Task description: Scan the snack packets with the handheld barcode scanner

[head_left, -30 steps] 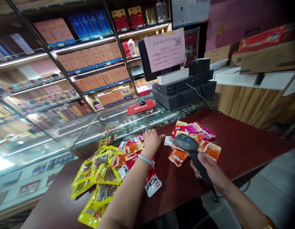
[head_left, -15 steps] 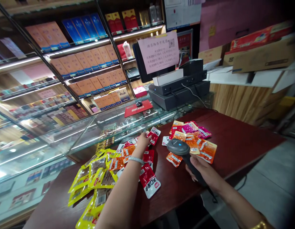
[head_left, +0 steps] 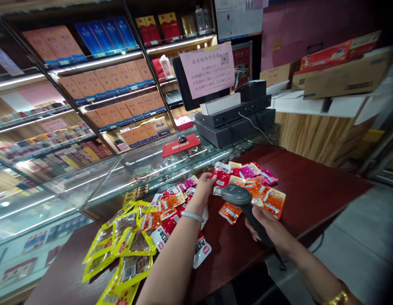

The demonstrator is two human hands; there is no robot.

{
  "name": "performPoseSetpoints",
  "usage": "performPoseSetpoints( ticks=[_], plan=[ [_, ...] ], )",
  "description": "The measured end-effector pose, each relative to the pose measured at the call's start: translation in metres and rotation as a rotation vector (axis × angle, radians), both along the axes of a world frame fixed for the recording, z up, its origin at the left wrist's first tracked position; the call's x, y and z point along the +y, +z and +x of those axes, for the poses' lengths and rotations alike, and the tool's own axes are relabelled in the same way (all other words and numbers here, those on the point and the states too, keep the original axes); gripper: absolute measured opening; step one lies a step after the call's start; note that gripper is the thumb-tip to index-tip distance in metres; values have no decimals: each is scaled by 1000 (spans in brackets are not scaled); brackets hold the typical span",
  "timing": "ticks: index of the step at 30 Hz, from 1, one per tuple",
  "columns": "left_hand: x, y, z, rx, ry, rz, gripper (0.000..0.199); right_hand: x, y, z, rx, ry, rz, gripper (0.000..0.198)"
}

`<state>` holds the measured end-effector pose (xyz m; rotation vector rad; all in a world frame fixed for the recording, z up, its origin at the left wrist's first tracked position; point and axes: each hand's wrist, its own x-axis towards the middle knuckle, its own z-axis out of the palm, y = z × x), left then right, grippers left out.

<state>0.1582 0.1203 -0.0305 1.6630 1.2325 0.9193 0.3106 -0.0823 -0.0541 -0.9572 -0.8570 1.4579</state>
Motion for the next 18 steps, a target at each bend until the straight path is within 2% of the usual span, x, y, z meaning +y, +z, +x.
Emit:
performPoseSetpoints(
  ticks=[2,3,5,7,9,13,18],
  plan=[
    [7,1,11,23,-42,21,36,-1,-4,0,1,-19,-15,51],
    [13,3,11,100,-42,52,36,-1,-6,1,-1,-26,-22,50],
    [25,7,-3,398,27,165,37,-2,-8,1,-10,-21,-29,49],
    [37,10,-30,805,123,275,38,-1,-10,2,-11,-5,-39,48],
    [47,11,-61,1114,137,239,40,-1,-12,3,0,-3,-54,49],
    [58,8,-103,1211,106,166,34,0,-14,2,34,0,-81,52],
    [58,12,-110,1254,110,235,43,0,-14,1,29,13,-90,52]
  ],
)
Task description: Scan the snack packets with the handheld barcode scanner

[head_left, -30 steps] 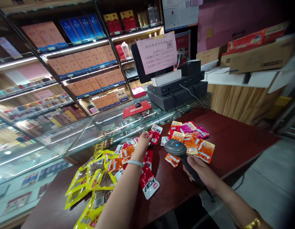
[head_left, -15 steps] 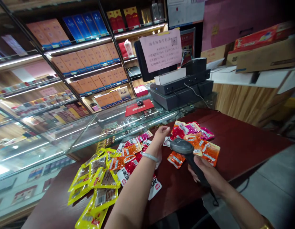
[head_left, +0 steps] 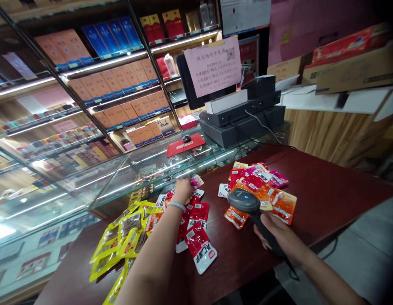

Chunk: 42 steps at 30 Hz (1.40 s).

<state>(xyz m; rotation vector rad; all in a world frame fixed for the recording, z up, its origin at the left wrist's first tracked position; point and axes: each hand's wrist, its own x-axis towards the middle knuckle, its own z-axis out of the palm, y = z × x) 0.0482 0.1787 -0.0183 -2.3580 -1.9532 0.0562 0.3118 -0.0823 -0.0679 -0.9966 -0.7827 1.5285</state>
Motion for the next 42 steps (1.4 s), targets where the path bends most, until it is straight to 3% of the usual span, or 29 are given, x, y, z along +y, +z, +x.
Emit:
performPoseSetpoints(
  ticks=[6,13,17,20,23,25,27,29,32,34,38,42],
  plan=[
    [-16,12,19,-186,-106,63,31,3,5,-1,-44,-50,35,53],
    [-49,18,55,-562,-315,15,24,17,23,-1,-74,-60,195,49],
    [-58,16,61,-713,-476,-81,14,18,27,3,-79,-75,187,50],
    [-59,10,74,-810,-439,-133,11,15,26,7,-68,-81,158,51],
    [-57,3,98,-1046,-342,-190,29,12,25,9,-66,-111,129,52],
    [-52,1,109,-1174,-359,-196,47,10,25,8,-70,-127,126,51],
    [-45,1,104,-1061,-430,-110,54,9,26,8,-78,-121,134,49],
    [-39,4,82,-752,-437,-26,49,8,25,7,-84,-98,143,48],
    [-36,8,35,-230,-233,3,39,7,21,4,-77,-71,137,47],
    [-36,10,11,-24,-72,-13,45,7,18,1,-75,-61,133,46],
    [-34,11,-1,62,-26,-106,55,6,15,-4,-105,-30,141,47],
    [-26,14,5,-167,-38,-284,32,4,16,-5,-119,-17,161,45]
  ],
)
